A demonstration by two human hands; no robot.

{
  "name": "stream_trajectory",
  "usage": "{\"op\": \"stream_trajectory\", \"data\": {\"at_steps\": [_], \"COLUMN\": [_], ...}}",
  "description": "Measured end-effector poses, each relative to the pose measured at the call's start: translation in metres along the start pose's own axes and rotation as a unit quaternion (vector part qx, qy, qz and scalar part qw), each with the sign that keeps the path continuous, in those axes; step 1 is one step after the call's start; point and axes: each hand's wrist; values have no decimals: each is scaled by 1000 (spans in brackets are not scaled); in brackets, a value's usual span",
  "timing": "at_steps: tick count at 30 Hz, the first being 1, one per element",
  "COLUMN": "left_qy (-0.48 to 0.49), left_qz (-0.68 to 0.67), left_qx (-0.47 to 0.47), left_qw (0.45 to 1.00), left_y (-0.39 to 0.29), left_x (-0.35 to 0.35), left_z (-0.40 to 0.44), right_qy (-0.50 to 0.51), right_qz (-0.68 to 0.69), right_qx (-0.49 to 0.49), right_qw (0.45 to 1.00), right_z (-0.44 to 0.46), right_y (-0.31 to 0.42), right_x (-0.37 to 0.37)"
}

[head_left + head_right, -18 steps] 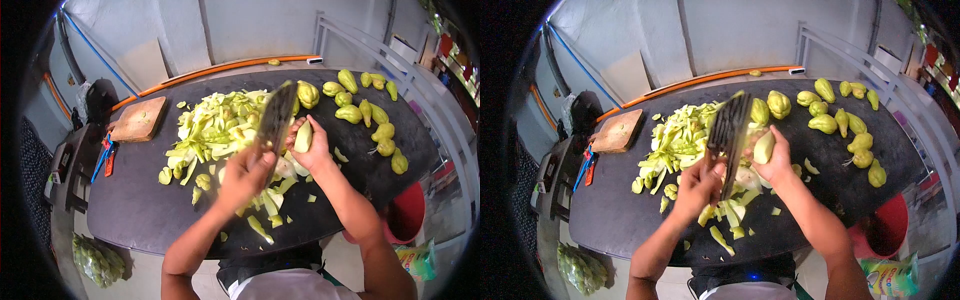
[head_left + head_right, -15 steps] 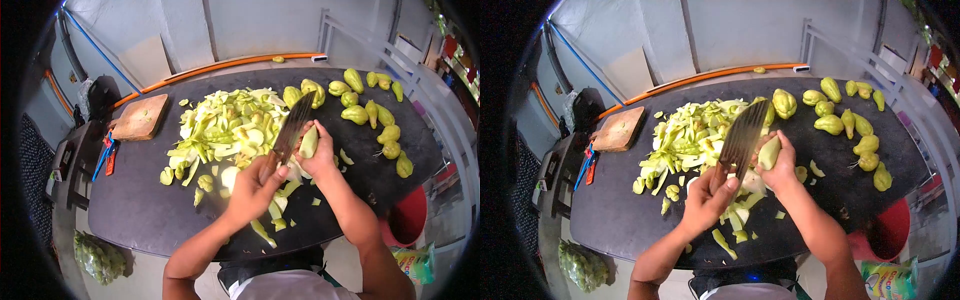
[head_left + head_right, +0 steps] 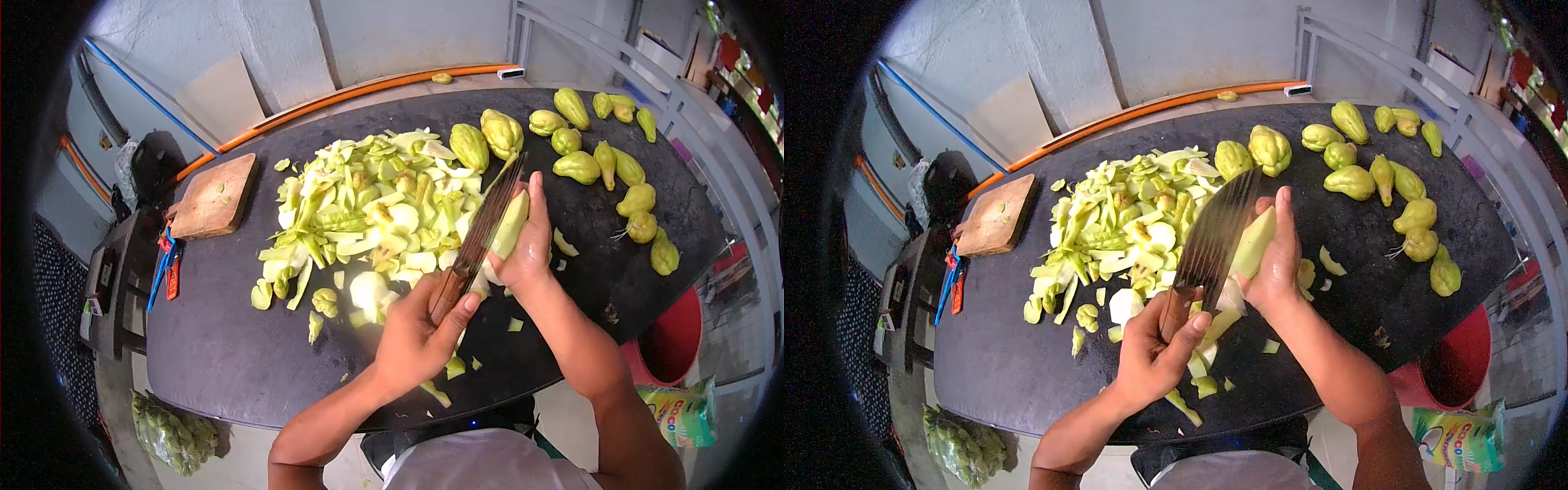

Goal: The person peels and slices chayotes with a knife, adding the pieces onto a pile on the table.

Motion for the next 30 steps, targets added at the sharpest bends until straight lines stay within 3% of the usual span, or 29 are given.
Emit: {"op": "stream_trajectory", "data": {"at_steps": [2,5,17,18,20,21,24,28,30], "left_qy": [4,6,41,42,82,105,91,53,67], "left_qz": [8,-3,-61,-81,-206,-214,-173,-147,-153], "left_qx": [-1,12,-53,-54,-203,-264,-286,-217,-243], "left_qw": [1000,1000,996,994,954,935,938,964,956], "left_y": [3,16,8,2,-11,-12,-2,8,12], "left_x": [0,2,-9,-11,-23,-29,-23,-10,-10], "left_z": [0,2,4,5,11,15,22,21,19], "right_qy": [24,-17,93,134,216,204,149,123,148], "right_qz": [-49,-112,-249,-192,-84,-130,-242,-272,-307], "right_qx": [-47,-81,-210,-132,6,10,18,17,13], "right_qw": [997,990,941,963,973,970,959,954,940], "right_z": [1,-5,7,6,4,8,20,18,18], "right_y": [0,3,3,9,23,22,16,16,22], "right_x": [-6,3,-7,-6,-1,-3,-8,-7,-3]}}
Point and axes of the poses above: each hand's wrist, its own z-axis towards the middle knuckle, its own x-axis out of the palm, y = z × x, and after that the axes turned 9 degrees about -y, right-handed
